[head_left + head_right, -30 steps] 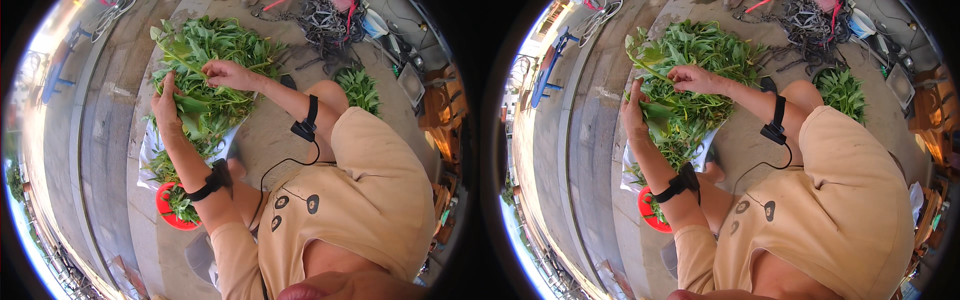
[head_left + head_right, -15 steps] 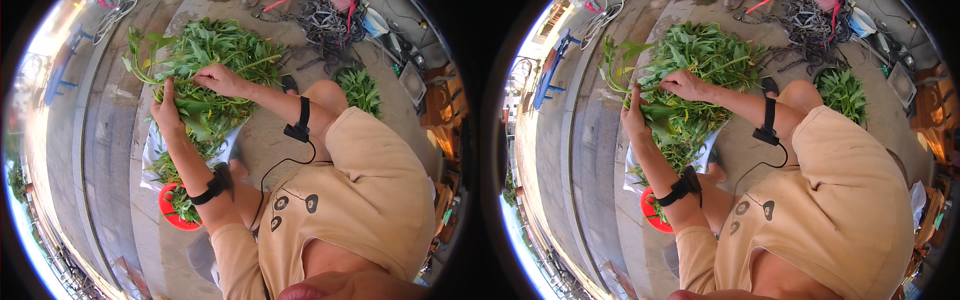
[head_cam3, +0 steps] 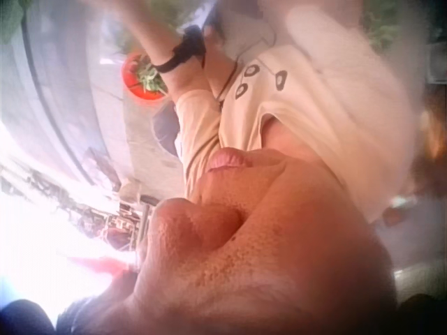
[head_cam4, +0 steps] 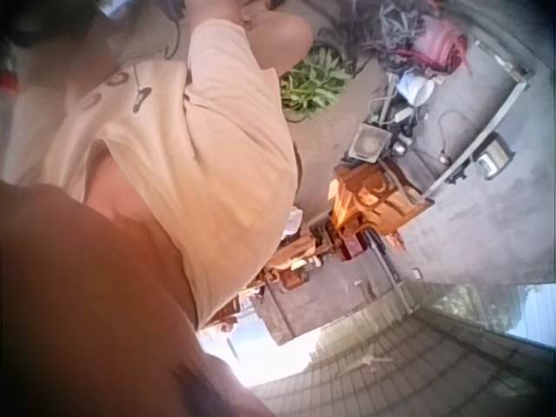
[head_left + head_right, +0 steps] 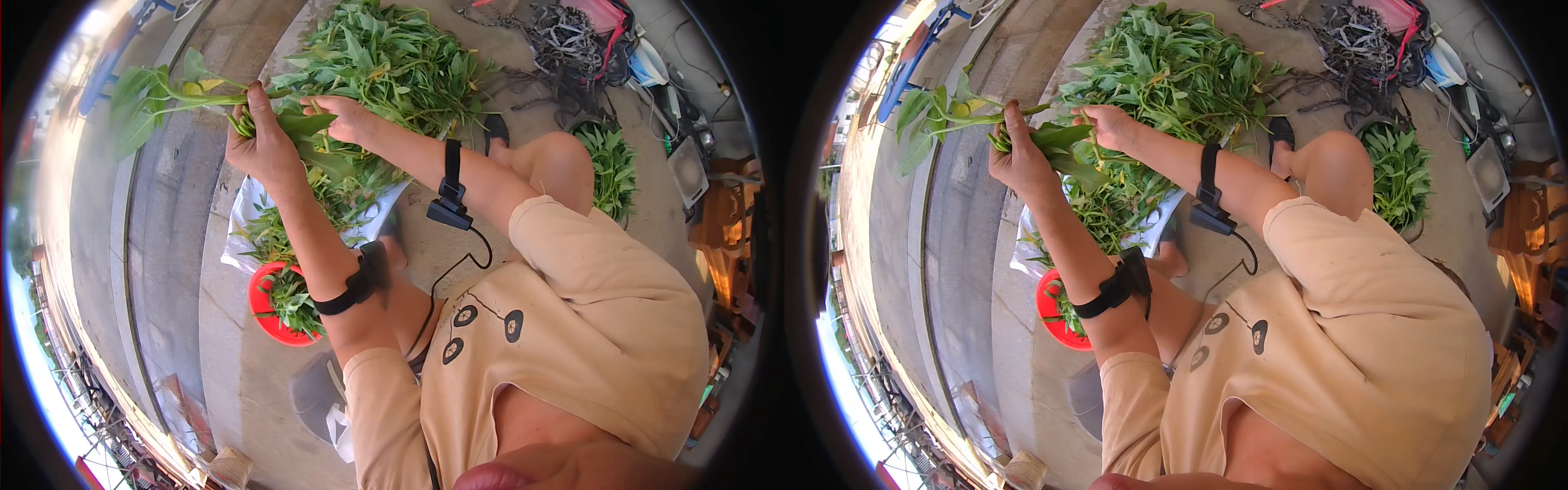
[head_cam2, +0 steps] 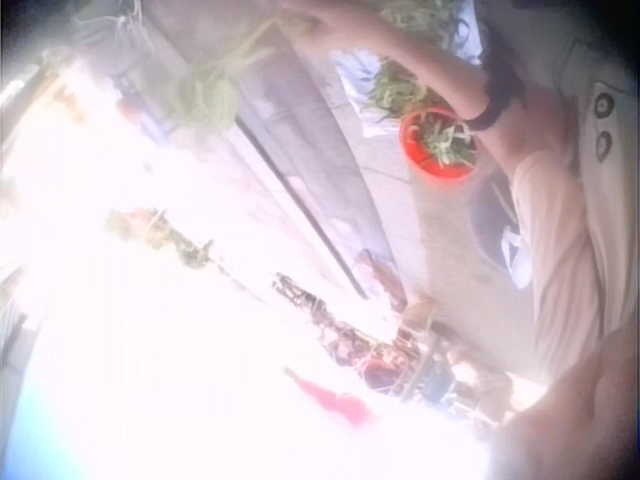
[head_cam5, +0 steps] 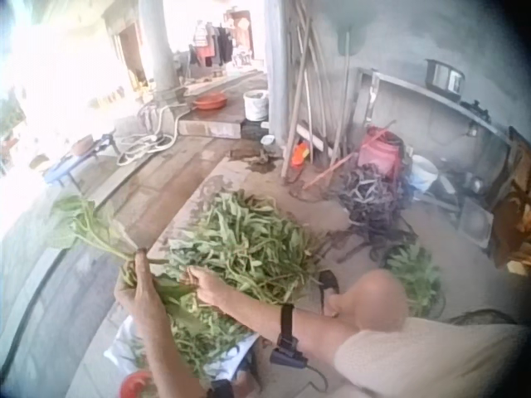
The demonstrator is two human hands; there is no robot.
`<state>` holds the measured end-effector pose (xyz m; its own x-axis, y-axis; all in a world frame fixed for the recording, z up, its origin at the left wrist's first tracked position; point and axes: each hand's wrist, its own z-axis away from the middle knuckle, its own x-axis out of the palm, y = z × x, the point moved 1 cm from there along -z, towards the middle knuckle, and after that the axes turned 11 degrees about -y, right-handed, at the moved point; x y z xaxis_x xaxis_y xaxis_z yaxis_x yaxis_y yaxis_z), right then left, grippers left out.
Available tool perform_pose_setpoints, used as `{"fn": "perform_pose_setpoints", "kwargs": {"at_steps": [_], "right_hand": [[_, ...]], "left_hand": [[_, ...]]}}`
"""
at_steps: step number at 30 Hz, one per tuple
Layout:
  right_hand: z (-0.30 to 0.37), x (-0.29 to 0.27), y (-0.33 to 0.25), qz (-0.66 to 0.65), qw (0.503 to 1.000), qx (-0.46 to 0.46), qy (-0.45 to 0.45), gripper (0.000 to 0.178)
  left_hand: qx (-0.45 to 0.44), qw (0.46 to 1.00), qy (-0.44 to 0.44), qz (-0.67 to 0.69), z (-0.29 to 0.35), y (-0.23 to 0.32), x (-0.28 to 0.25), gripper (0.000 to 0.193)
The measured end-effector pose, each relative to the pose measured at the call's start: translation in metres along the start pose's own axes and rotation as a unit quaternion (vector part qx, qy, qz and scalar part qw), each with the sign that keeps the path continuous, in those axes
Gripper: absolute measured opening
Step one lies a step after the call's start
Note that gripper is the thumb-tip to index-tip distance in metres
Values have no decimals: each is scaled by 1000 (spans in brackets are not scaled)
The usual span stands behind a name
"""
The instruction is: The person sits on the floor and sorts through a large pile of leafy green vegetables. They pick up stems, remove leaves, and place the sorted greens into a red bowl and a metal bowl nearby.
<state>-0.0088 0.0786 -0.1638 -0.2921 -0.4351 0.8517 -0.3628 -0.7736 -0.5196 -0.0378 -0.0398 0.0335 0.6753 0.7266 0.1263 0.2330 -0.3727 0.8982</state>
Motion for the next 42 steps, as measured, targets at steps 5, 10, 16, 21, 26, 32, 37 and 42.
{"fn": "perform_pose_setpoints", "kwargs": {"at_steps": [5, 10, 16, 21, 26, 32, 37, 42], "right_hand": [[-14, 24, 12, 506, 845, -131, -111, 28], [38, 86, -119, 442, 826, -346, 48, 24], [107, 145, -165, 654, 692, -301, 55, 25], [111, 115, -179, 562, 785, -248, 76, 26], [133, 68, -234, 433, 877, -208, -3, 31], [179, 27, -280, 331, 928, -154, -71, 28], [178, 15, -277, 261, 938, -81, -216, 18], [162, 13, -262, 195, 920, 0, -339, 22]], "left_hand": [[25, 997, -22, -69, 10, 5, 7, 23], [50, 975, -36, -214, 11, -6, 27, 18], [109, 914, -104, -376, 36, -24, 75, 17], [144, 890, -192, -387, 54, -23, 99, 26], [-2, 942, -262, -209, 49, -23, 90, 25], [-15, 991, -49, -124, 9, -19, 26, 23], [-74, 993, -41, -80, 7, -19, 22, 21], [-73, 983, -170, -3, 28, -12, 60, 18]]}}
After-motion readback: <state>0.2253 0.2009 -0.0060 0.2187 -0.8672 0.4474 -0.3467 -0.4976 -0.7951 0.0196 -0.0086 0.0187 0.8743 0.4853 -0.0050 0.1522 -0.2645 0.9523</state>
